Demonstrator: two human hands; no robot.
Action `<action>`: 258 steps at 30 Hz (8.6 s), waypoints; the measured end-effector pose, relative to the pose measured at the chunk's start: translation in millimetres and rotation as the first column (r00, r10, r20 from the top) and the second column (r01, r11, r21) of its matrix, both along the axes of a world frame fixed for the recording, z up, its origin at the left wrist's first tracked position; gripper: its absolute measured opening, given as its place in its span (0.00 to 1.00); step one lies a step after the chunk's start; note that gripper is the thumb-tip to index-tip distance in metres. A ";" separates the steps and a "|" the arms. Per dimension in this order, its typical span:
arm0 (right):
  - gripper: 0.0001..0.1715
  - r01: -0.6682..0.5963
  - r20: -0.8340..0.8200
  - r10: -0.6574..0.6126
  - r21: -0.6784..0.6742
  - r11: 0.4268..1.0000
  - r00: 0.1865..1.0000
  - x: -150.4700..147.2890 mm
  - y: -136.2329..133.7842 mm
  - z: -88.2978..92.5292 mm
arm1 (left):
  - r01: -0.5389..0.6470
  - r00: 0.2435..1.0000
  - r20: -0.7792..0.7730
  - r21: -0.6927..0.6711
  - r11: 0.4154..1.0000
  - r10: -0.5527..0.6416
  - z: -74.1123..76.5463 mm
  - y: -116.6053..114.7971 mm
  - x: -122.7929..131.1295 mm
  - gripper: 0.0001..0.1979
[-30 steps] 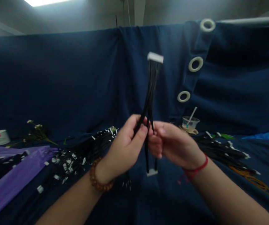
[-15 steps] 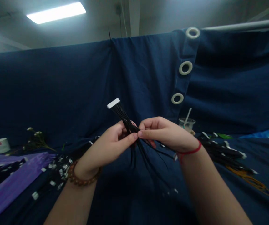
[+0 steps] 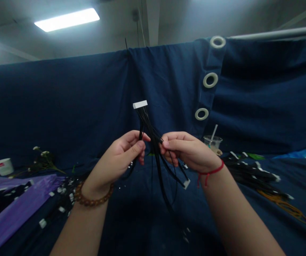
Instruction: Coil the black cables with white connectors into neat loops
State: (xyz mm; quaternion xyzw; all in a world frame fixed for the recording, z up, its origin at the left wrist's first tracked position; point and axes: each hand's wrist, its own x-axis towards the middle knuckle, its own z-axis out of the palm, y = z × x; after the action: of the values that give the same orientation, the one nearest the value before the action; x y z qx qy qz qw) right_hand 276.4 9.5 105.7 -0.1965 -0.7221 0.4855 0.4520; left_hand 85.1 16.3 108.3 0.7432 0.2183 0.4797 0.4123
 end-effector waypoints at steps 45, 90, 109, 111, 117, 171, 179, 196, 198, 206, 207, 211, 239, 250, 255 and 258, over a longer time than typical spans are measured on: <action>0.09 -0.137 0.731 -0.200 0.373 0.918 0.652 -33.9 33.3 -27.9 | -0.240 0.864 0.445 -0.045 0.970 0.235 8.4 8.8 -3.9 0.03; 0.05 0.544 -0.010 -0.661 0.578 0.608 0.750 -38.4 30.6 -22.2 | -0.284 0.954 0.064 -0.108 0.953 0.292 -4.9 16.7 10.8 0.13; 0.16 0.094 0.161 -0.121 0.166 0.982 0.980 -54.3 37.3 -34.0 | -0.499 0.863 0.110 0.041 0.866 0.493 -11.2 34.4 9.6 0.09; 0.21 0.041 0.146 -0.058 0.119 0.992 0.988 -53.2 33.4 -30.0 | -0.496 0.865 0.109 0.051 0.867 0.489 -10.6 33.3 9.4 0.09; 0.37 -0.010 0.070 0.010 0.000 1.000 0.998 -41.2 29.7 -23.6 | -0.380 0.922 0.083 0.010 0.925 0.378 -6.9 26.8 7.2 0.09; 0.14 0.524 -0.038 -0.538 0.296 0.799 0.842 -32.0 37.5 -20.2 | -0.399 0.893 -0.117 0.245 0.884 0.435 -8.1 26.8 4.7 0.08; 0.13 0.587 -0.080 -0.594 0.302 0.751 0.801 -28.0 44.7 -25.2 | -0.418 0.892 -0.063 0.258 0.871 0.447 -10.2 28.7 2.5 0.11; 0.10 0.468 -0.104 -0.456 0.179 0.866 0.884 -32.9 31.2 -16.9 | -0.081 0.991 0.094 -0.181 0.980 0.099 -2.5 17.3 4.2 0.07; 0.10 0.466 -0.096 -0.456 0.179 0.866 0.885 -33.0 31.8 -17.5 | -0.003 0.999 0.049 -0.257 0.966 0.017 -1.1 13.9 3.3 0.07; 0.11 0.508 -0.049 -0.513 0.245 0.826 0.857 -30.1 33.3 -19.2 | -0.040 0.987 0.143 -0.252 0.967 0.078 -3.8 16.7 8.8 0.11; 0.10 0.517 -0.035 -0.526 0.257 0.817 0.849 -28.3 33.7 -19.3 | -0.027 0.985 0.158 -0.254 0.967 0.069 -4.0 17.4 8.7 0.11; 0.11 0.450 0.117 -0.489 0.253 0.856 0.864 -20.8 38.6 -21.5 | 0.042 0.967 0.253 -0.255 0.966 0.025 -1.5 16.5 5.8 0.10; 0.08 0.620 -0.027 -0.685 0.452 0.641 0.728 -25.2 39.8 -24.0 | -0.036 0.998 -0.062 -0.249 0.968 0.021 -1.0 6.9 10.4 0.10; 0.08 0.664 -0.025 -0.781 0.544 0.513 0.624 -26.0 35.7 -22.3 | -0.182 0.983 -0.078 -0.223 0.958 0.168 -1.9 8.6 9.8 0.14; 0.09 0.613 0.013 -0.718 0.510 0.603 0.696 -26.4 39.5 -23.1 | -0.200 0.979 -0.065 -0.182 0.963 0.191 -2.8 9.9 10.0 0.12; 0.10 0.587 0.018 -0.682 0.492 0.643 0.731 -27.2 39.2 -22.6 | -0.207 0.978 -0.062 -0.164 0.964 0.200 -2.7 10.5 10.1 0.12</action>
State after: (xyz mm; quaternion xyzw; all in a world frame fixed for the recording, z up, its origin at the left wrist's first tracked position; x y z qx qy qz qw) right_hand 249.3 48.8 83.1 -0.3751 -0.7401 0.0895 0.5509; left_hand 95.2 26.8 105.7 0.6896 0.3429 0.4821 0.4177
